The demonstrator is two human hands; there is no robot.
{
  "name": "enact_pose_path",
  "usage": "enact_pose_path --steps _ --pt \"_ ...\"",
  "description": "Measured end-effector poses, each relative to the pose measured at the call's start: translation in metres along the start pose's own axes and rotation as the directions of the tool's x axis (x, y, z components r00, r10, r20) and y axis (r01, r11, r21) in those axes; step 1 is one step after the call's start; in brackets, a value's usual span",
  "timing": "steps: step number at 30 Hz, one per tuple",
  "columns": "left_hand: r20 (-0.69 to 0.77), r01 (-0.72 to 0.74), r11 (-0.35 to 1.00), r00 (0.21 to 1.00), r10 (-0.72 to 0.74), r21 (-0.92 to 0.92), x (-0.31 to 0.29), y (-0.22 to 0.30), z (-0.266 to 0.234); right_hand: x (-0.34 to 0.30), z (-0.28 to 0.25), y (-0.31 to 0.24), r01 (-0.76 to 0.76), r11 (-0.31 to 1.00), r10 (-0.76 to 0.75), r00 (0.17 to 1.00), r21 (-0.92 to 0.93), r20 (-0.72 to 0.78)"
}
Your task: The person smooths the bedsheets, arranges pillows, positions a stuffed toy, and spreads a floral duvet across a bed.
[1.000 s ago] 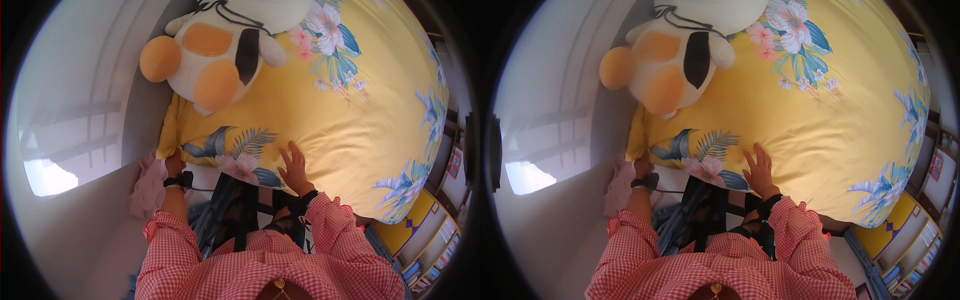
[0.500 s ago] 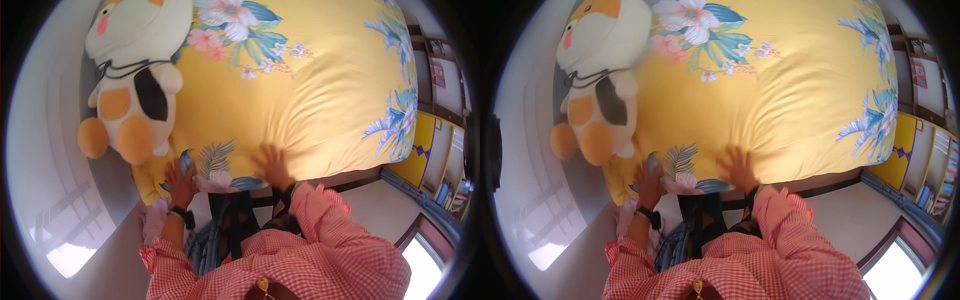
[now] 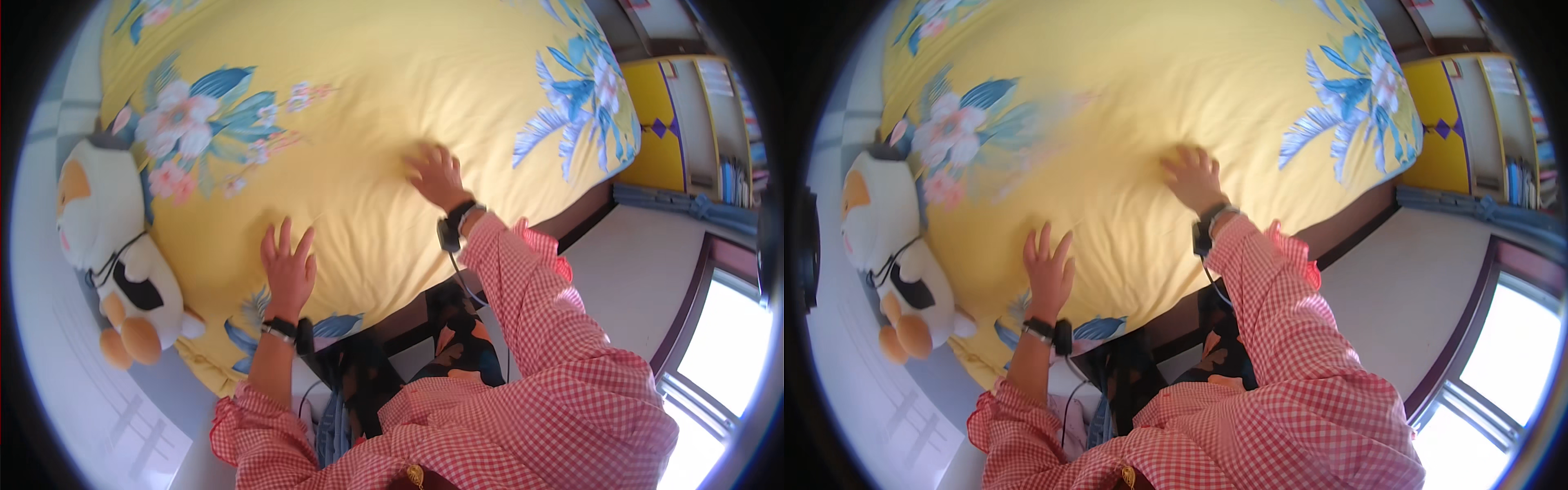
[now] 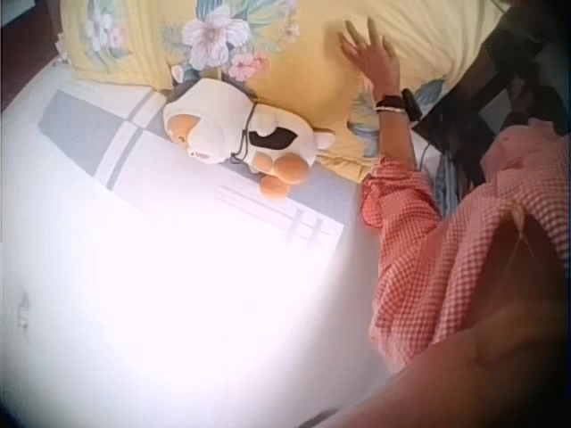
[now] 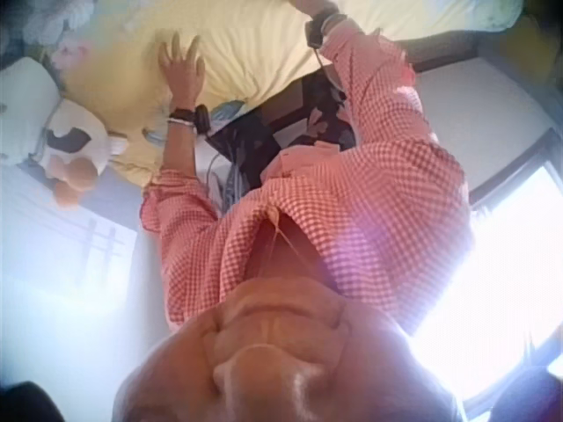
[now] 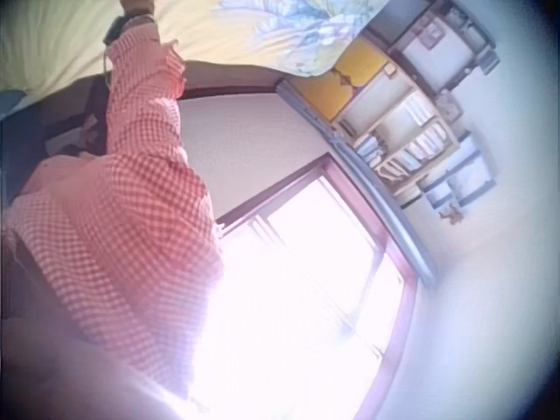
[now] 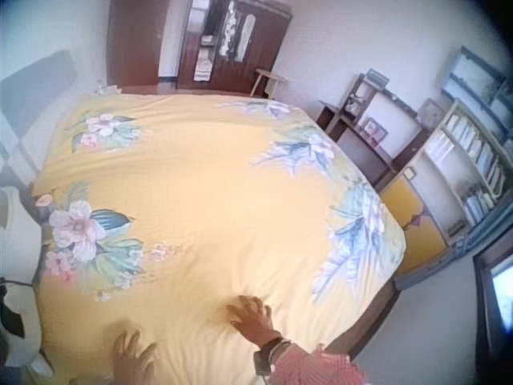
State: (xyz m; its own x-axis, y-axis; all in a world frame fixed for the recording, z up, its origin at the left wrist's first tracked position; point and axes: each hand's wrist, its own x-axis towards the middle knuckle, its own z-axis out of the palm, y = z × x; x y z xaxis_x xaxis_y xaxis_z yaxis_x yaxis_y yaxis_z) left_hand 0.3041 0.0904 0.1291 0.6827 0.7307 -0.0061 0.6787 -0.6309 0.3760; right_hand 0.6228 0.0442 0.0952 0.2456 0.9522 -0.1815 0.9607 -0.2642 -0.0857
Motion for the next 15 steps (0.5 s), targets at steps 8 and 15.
enact_pose_path --steps 8,15 --pt "0.449 -0.122 0.981 0.876 0.179 -0.152 -0.038 0.156 0.104 -0.314 0.042 0.121 -0.383 0.914 0.207 0.719 0.131 0.663" --pt "0.129 -0.237 0.97 0.962 0.242 -0.053 0.081 0.16 0.108 -0.214 0.019 0.244 -0.395 0.829 0.404 0.912 0.397 0.063"
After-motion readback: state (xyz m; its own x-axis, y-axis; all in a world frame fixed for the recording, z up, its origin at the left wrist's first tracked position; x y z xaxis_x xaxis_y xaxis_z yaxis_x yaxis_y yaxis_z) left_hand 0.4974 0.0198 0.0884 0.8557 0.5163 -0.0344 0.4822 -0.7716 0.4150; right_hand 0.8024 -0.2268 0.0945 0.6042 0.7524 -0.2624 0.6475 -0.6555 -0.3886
